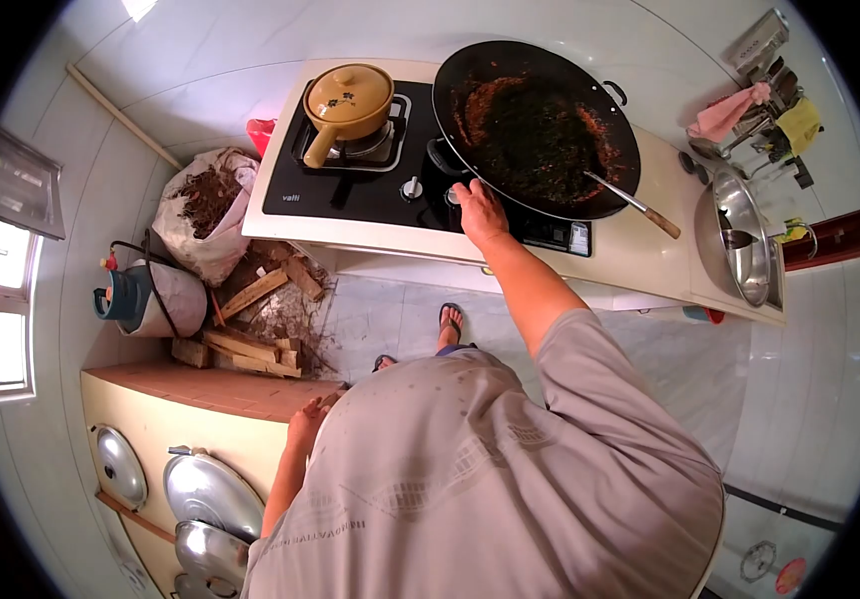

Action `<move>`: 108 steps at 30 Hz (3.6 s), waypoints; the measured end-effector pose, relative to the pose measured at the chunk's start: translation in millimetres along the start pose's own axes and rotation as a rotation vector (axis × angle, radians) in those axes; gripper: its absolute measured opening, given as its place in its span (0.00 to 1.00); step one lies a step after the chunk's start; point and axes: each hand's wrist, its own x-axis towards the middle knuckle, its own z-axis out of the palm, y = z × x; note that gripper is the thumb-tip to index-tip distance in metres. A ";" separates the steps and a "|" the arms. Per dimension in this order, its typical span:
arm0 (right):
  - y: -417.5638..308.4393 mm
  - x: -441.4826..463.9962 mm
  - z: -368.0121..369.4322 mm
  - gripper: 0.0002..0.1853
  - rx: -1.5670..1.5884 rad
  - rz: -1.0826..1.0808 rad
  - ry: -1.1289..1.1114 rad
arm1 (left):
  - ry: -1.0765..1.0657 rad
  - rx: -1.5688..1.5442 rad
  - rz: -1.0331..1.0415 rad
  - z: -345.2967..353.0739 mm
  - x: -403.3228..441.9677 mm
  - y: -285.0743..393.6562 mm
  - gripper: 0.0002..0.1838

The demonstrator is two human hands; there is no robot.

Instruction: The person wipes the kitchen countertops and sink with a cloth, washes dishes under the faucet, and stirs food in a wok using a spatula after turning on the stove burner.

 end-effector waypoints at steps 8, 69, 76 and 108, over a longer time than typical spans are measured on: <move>-25.1 -55.0 -27.1 0.26 0.154 0.058 0.115 | 0.080 -0.283 -0.019 34.8 8.2 -18.0 0.26; -44.3 35.1 1.7 0.12 0.436 0.672 -0.102 | -0.063 -0.707 -0.575 215.6 -48.2 -38.1 0.27; -23.4 23.0 4.8 0.12 -0.336 -0.142 -0.062 | -0.090 -0.649 -0.591 206.0 -40.9 -26.0 0.26; -3.9 18.5 -1.3 0.08 -0.248 -0.386 -0.051 | 0.021 -0.712 -0.609 204.6 -59.9 -44.5 0.27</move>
